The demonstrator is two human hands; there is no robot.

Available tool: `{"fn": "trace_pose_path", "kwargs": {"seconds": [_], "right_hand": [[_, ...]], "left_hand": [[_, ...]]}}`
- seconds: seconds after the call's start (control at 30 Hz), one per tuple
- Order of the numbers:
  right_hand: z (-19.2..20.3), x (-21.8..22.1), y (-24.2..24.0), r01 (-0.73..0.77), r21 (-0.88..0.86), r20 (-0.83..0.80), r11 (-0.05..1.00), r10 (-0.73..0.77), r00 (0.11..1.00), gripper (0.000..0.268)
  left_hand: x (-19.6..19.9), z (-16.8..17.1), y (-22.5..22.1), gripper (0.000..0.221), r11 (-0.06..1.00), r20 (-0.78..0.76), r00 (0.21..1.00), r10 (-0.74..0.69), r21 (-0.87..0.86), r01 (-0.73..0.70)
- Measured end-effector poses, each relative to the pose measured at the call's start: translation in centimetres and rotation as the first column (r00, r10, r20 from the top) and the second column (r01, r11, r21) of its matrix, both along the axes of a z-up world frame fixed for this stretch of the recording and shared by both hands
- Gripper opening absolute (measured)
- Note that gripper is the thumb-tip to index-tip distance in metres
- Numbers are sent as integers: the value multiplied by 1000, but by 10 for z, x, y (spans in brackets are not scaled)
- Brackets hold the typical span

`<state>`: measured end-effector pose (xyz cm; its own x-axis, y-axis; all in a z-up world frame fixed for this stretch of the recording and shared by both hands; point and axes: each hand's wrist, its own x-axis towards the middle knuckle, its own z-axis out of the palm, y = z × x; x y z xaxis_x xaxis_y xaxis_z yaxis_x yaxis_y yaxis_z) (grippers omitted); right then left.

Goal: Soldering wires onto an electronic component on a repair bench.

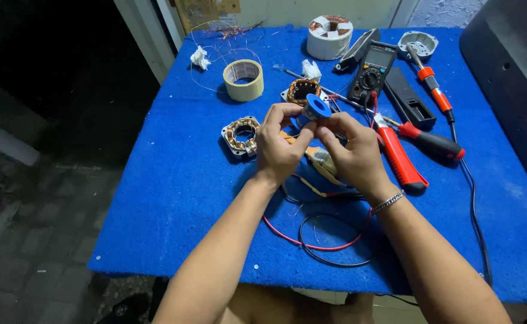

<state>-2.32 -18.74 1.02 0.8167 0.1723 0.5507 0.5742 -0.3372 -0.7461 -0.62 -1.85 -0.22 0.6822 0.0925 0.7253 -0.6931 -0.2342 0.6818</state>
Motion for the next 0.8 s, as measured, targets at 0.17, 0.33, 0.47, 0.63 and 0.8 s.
{"fn": "trace_pose_path", "kwargs": {"seconds": [0.17,0.33,0.47,0.63,0.8], "right_hand": [[-10,12,-6,-132,222,-172,966,171,970,20],[-11,16,-9,-281,353,-312,892,395,864,31],[-16,16,-4,-212,149,-224,966,242,944,30],[-7,3,3,-32,-50,-3,998,32,999,26],[1,-2,5,175,-103,294,979,-138,946,10]], "left_hand": [[-3,3,-1,32,999,6,1000,-27,-22,27],[2,-2,-3,36,999,3,1000,5,-43,-5],[10,-13,-4,38,992,-109,993,-46,-120,33],[24,-26,-2,37,956,-205,955,-215,-246,162],[28,-23,2,33,822,-228,846,-482,-452,346]]}}
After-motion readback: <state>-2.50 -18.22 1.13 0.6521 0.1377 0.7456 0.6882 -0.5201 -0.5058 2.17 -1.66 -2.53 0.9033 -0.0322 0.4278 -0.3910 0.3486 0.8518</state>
